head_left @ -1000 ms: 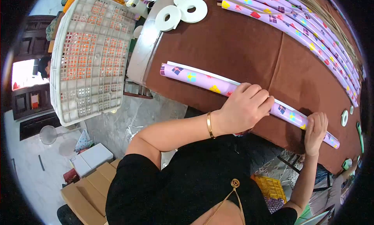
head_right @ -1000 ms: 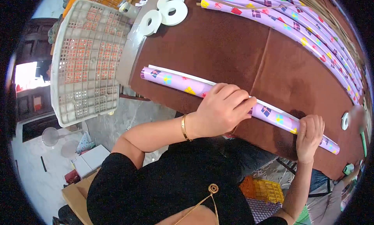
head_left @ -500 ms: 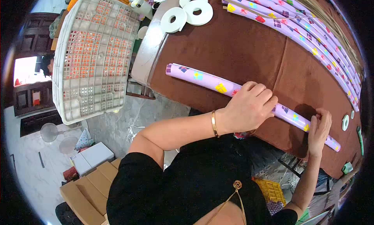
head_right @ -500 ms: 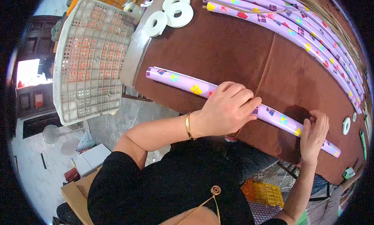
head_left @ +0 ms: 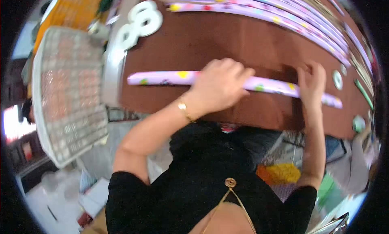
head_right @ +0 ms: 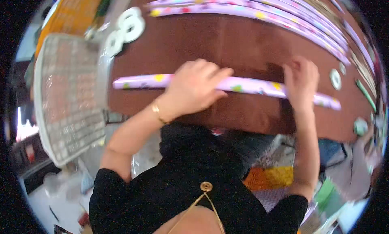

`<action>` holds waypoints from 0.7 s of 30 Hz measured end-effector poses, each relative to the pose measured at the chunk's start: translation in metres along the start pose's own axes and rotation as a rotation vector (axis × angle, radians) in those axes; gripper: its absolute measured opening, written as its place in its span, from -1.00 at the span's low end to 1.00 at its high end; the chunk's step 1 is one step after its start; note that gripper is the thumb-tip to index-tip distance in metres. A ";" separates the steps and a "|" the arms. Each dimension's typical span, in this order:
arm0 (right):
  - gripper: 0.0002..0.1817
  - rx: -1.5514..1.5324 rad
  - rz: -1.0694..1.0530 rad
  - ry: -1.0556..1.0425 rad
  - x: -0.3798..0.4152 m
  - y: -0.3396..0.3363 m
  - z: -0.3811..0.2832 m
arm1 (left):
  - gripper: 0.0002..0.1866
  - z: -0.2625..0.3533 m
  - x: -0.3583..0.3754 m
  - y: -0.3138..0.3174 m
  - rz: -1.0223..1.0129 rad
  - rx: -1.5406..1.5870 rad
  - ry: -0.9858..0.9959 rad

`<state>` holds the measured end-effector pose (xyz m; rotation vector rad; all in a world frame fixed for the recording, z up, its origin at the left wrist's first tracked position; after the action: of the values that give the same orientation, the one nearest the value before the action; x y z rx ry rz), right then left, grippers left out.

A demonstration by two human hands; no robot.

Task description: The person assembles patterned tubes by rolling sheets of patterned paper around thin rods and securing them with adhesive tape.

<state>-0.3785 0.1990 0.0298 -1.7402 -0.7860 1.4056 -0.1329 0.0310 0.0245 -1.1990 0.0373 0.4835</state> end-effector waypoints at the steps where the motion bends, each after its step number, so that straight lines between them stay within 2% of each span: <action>1: -0.75 0.019 0.071 0.037 0.003 -0.004 0.000 | -0.54 -0.003 -0.002 0.000 -0.004 0.074 0.002; 4: -0.81 -0.055 0.324 0.123 0.025 -0.029 -0.003 | -0.66 -0.001 -0.006 -0.011 -0.164 0.193 -0.068; 7: -0.84 -0.233 0.605 0.283 0.057 -0.040 -0.018 | -0.63 0.002 -0.006 -0.030 -0.274 0.287 -0.127; 8: -0.84 -0.223 0.618 0.283 0.067 -0.040 -0.025 | -0.61 0.001 -0.006 -0.035 -0.413 0.470 -0.236; 9: -0.82 -0.319 0.691 0.384 0.076 -0.039 -0.034 | -0.60 0.003 -0.006 -0.039 -0.552 0.650 -0.348; 10: -0.81 -0.420 0.762 0.484 0.083 -0.036 -0.043 | -0.60 0.005 -0.007 -0.043 -0.549 0.642 -0.338; 12: -0.77 -0.971 0.757 0.662 0.089 -0.020 -0.071 | -0.58 0.013 -0.006 -0.048 -0.737 0.955 -0.507; 16: -0.68 -1.343 0.465 0.643 0.073 0.001 -0.102 | -0.58 0.025 -0.009 -0.054 -0.790 1.011 -0.512; 18: -0.58 -1.523 0.448 0.702 0.066 0.010 -0.117 | -0.61 0.027 -0.006 -0.054 -0.826 1.001 -0.526; 19: -0.47 -1.599 0.428 0.656 0.061 0.008 -0.122 | -0.61 0.028 -0.006 -0.054 -0.824 0.998 -0.530; 21: -0.42 -1.647 0.426 0.614 0.050 0.000 -0.135 | -0.62 0.032 -0.005 -0.053 -0.828 1.009 -0.544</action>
<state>-0.2360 0.2170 0.0194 -3.4332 -1.3717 0.0302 -0.1244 0.0432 0.0844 -0.0102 -0.5975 -0.0011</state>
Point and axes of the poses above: each hand's wrist, its own x-axis away from the middle knuckle, its own y-axis out of the palm, z = x × y, the point moved 1 cm from there along -x, towards the middle knuckle, and after that the axes turned 12 degrees about -y, right-handed, at the moved point
